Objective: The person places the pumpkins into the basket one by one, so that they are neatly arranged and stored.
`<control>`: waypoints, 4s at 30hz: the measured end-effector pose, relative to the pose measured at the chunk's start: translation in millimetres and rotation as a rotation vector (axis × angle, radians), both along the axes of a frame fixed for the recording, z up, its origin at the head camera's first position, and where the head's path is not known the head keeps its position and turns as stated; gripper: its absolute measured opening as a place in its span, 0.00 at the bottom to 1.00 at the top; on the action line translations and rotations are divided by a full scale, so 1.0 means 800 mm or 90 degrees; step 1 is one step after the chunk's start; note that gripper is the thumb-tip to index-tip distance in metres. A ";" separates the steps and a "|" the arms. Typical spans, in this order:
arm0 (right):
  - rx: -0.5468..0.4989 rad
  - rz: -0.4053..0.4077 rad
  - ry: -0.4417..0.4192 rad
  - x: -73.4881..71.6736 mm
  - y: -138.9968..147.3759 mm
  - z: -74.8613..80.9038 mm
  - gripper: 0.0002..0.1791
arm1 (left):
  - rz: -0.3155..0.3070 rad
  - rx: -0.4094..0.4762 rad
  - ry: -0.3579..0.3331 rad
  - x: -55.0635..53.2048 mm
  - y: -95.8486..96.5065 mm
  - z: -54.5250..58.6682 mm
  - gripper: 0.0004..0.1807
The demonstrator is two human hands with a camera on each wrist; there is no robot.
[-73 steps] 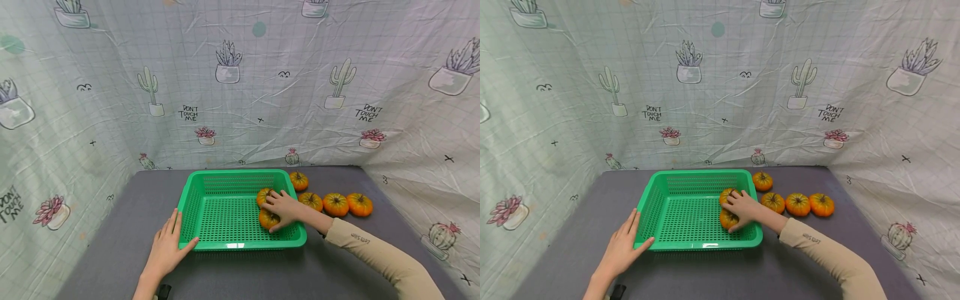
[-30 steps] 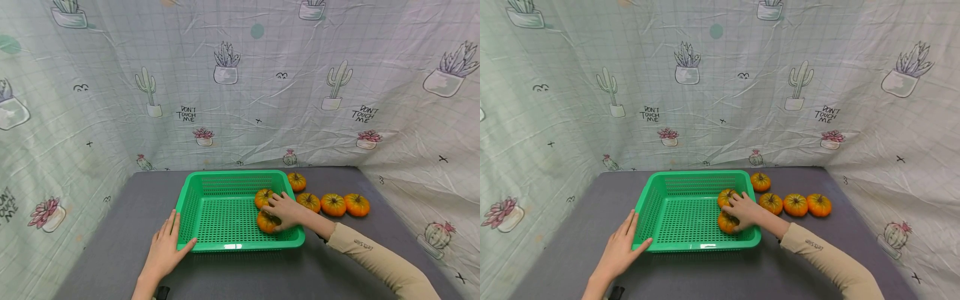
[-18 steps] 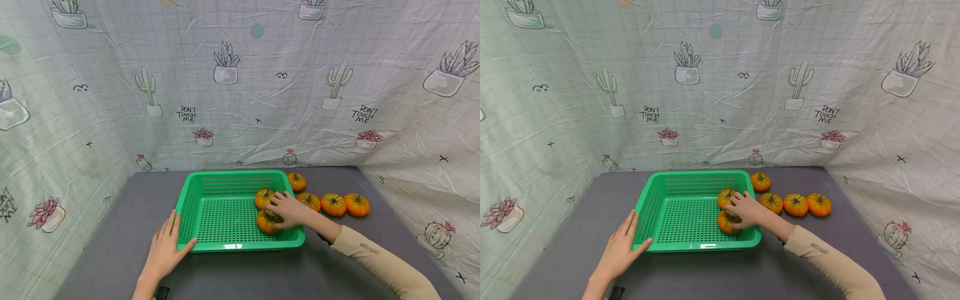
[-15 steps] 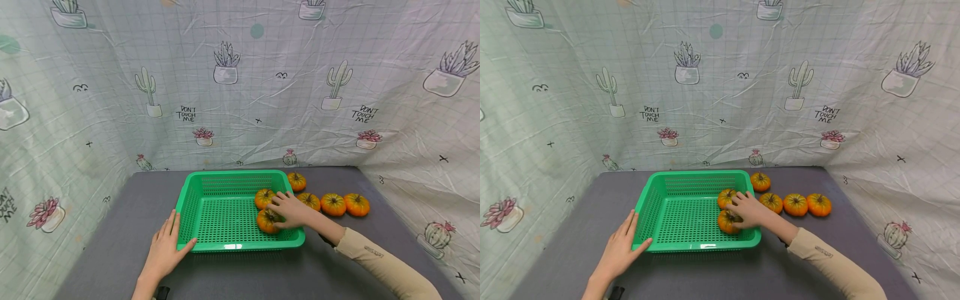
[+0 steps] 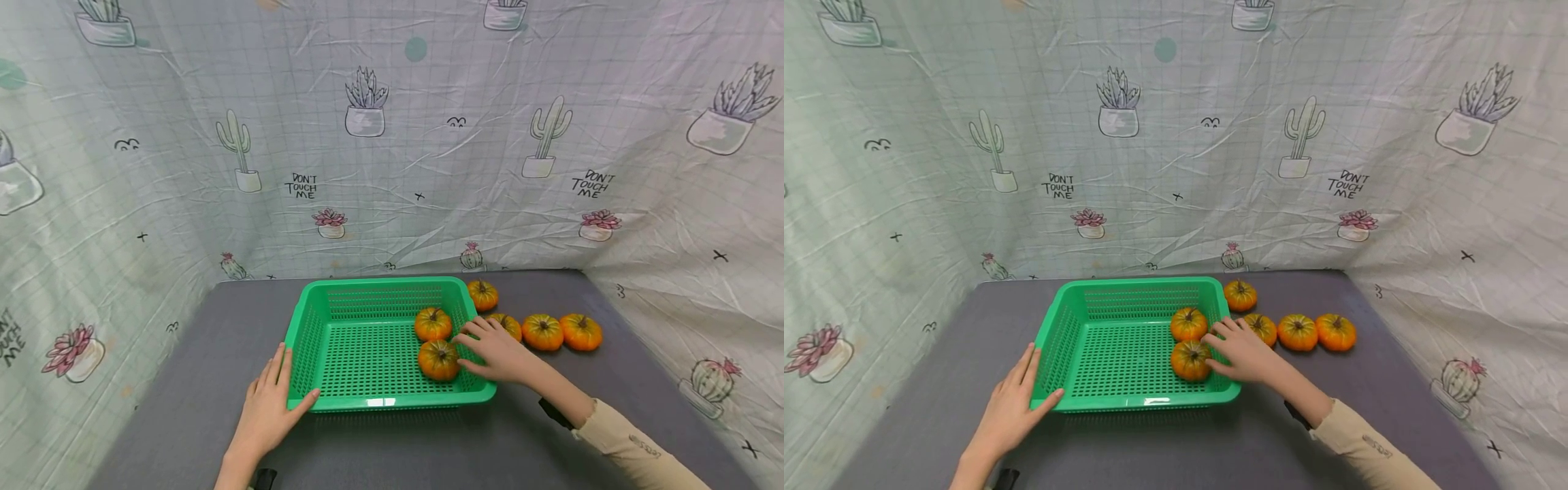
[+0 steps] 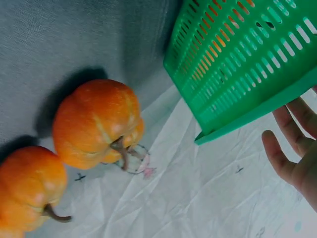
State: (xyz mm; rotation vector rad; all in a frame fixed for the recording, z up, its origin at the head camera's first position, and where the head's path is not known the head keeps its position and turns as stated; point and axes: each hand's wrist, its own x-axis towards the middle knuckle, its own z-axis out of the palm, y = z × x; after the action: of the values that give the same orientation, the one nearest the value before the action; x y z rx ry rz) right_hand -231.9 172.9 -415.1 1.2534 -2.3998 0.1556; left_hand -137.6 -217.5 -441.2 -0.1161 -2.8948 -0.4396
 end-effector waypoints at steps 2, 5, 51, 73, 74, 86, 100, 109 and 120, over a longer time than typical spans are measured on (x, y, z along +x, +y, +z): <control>-0.034 -0.009 0.003 0.002 0.007 -0.003 0.16 | 0.000 0.000 0.000 0.000 0.000 0.000 0.49; -0.081 -0.039 -0.001 0.006 0.018 -0.009 0.16 | -0.001 0.002 -0.005 -0.001 0.000 0.000 0.49; -0.104 -0.338 -0.139 -0.058 0.076 -0.071 0.39 | -0.004 0.022 0.000 0.000 -0.003 -0.004 0.50; -0.053 -0.338 -0.165 -0.060 0.073 -0.076 0.44 | -0.004 0.018 0.011 0.001 -0.002 -0.001 0.48; -0.051 -0.338 -0.163 -0.060 0.073 -0.076 0.43 | -0.005 0.018 0.011 0.001 -0.002 -0.001 0.48; -0.040 -0.328 -0.151 -0.062 0.073 -0.084 0.37 | -0.003 0.018 0.020 0.002 -0.002 -0.004 0.48; -0.042 -0.335 -0.162 -0.065 0.074 -0.089 0.34 | -0.002 0.018 0.021 0.002 -0.002 -0.005 0.47; -0.043 -0.329 -0.159 -0.068 0.075 -0.089 0.32 | -0.004 0.020 0.018 0.001 -0.003 -0.005 0.47; -0.048 -0.322 -0.151 -0.069 0.078 -0.087 0.32 | -0.006 0.024 0.018 0.001 -0.003 -0.004 0.47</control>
State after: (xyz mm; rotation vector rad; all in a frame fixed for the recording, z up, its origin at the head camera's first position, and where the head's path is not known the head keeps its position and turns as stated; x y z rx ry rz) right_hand -287.2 235.1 -484.5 0.5893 -2.7999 0.2493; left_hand -136.9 -219.6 -444.4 -0.1285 -2.8583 -0.4890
